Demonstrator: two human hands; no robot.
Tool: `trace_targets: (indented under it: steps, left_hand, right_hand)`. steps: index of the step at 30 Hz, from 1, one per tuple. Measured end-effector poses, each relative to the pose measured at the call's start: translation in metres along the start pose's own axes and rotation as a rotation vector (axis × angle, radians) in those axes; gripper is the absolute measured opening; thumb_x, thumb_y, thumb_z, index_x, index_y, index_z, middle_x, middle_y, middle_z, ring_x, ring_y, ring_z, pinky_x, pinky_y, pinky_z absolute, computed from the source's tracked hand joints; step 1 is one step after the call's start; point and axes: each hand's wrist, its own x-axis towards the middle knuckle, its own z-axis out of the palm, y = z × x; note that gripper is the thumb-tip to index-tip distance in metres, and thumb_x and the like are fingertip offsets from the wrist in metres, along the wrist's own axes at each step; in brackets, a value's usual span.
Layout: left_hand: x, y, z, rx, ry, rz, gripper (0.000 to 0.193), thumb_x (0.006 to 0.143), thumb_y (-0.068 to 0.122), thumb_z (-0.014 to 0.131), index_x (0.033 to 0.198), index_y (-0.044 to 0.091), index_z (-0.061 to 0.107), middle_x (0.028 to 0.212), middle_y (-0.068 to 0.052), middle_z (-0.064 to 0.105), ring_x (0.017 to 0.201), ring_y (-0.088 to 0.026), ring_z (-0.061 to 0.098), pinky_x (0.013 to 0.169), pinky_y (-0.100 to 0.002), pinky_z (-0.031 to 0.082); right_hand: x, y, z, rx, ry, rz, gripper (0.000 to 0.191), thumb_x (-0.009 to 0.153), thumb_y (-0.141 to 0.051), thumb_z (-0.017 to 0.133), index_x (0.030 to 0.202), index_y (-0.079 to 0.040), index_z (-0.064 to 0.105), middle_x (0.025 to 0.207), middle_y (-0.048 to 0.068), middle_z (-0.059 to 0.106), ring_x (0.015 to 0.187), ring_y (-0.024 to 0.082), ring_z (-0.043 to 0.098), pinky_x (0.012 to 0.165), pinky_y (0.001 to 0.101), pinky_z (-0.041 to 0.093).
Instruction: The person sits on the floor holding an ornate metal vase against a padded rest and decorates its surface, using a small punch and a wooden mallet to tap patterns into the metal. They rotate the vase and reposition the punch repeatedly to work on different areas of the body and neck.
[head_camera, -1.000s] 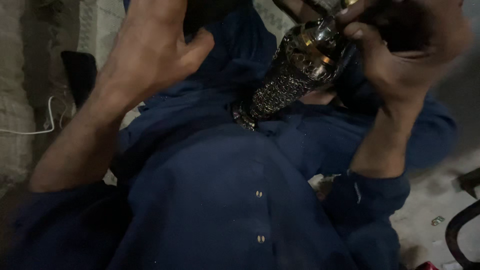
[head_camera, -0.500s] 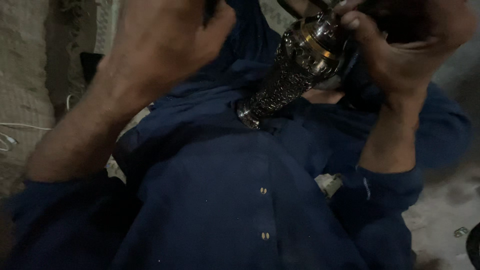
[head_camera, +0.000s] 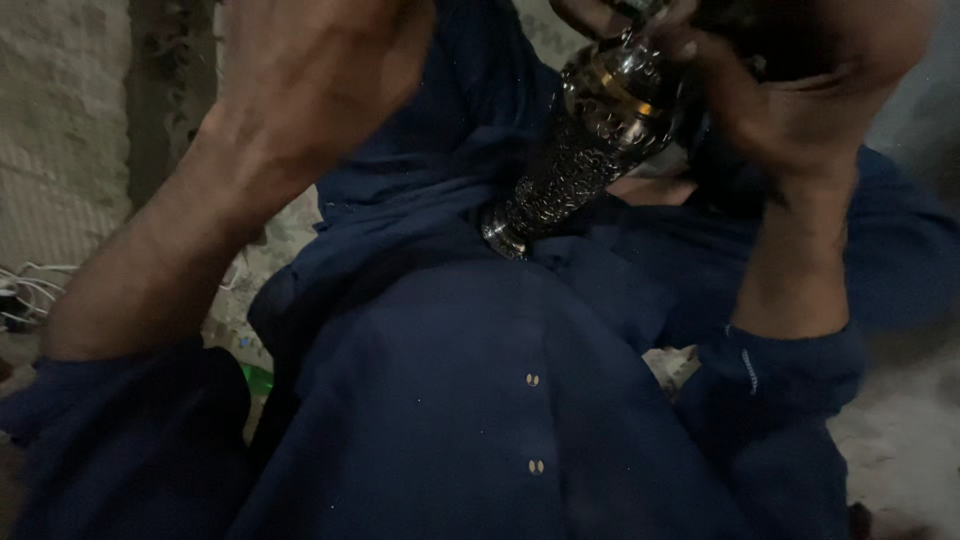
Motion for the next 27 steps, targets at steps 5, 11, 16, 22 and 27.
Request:
trace_targets:
  steps: [5, 11, 16, 22, 27]
  left_hand:
    - [0.012, 0.0, -0.009, 0.114, 0.048, 0.096, 0.008, 0.097, 0.0, 0.07, 0.098, 0.007, 0.068, 0.068, -0.004, 0.055, 0.065, -0.017, 0.055, 0.06, -0.033, 0.045]
    - [0.02, -0.002, -0.019, 0.049, 0.013, 0.073, 0.018, 0.097, -0.004, 0.07, 0.113, 0.005, 0.067, 0.075, -0.006, 0.057, 0.067, -0.018, 0.056, 0.061, -0.034, 0.046]
    - [0.031, 0.001, -0.021, 0.016, -0.006, 0.082, 0.032, 0.094, -0.007, 0.067, 0.124, 0.005, 0.065, 0.086, -0.008, 0.06, 0.072, -0.022, 0.058, 0.068, -0.038, 0.049]
    - [0.051, 0.014, -0.031, 0.174, 0.015, 0.163, 0.044, 0.093, -0.011, 0.069, 0.129, 0.013, 0.064, 0.103, -0.009, 0.058, 0.094, -0.028, 0.059, 0.075, -0.049, 0.05]
    - [0.06, 0.019, -0.038, 0.044, -0.013, 0.112, 0.046, 0.096, -0.006, 0.074, 0.134, 0.014, 0.055, 0.112, -0.01, 0.057, 0.102, -0.029, 0.06, 0.083, -0.047, 0.049]
  right_hand:
    - [0.004, 0.0, -0.007, -0.01, 0.01, 0.0, 0.03, 0.09, 0.011, 0.08, 0.116, 0.01, 0.063, 0.093, 0.026, 0.072, 0.086, 0.034, 0.075, 0.072, 0.0415, 0.063]
    - [0.01, 0.0, -0.014, -0.027, 0.012, 0.009, 0.028, 0.086, 0.01, 0.082, 0.109, 0.011, 0.066, 0.089, 0.026, 0.072, 0.082, 0.034, 0.075, 0.068, 0.0414, 0.062]
    - [0.008, 0.006, -0.021, 0.037, 0.006, -0.02, 0.032, 0.084, 0.01, 0.081, 0.112, 0.011, 0.065, 0.09, 0.027, 0.073, 0.082, 0.035, 0.074, 0.069, 0.0434, 0.061]
    - [-0.007, 0.01, -0.03, 0.186, -0.003, 0.0, 0.042, 0.103, 0.016, 0.075, 0.138, 0.01, 0.052, 0.109, 0.026, 0.068, 0.106, 0.035, 0.074, 0.091, 0.0396, 0.066]
    - [-0.01, 0.011, -0.035, 0.081, 0.001, 0.034, 0.042, 0.096, 0.014, 0.08, 0.131, 0.009, 0.056, 0.104, 0.027, 0.069, 0.097, 0.038, 0.075, 0.083, 0.0425, 0.066]
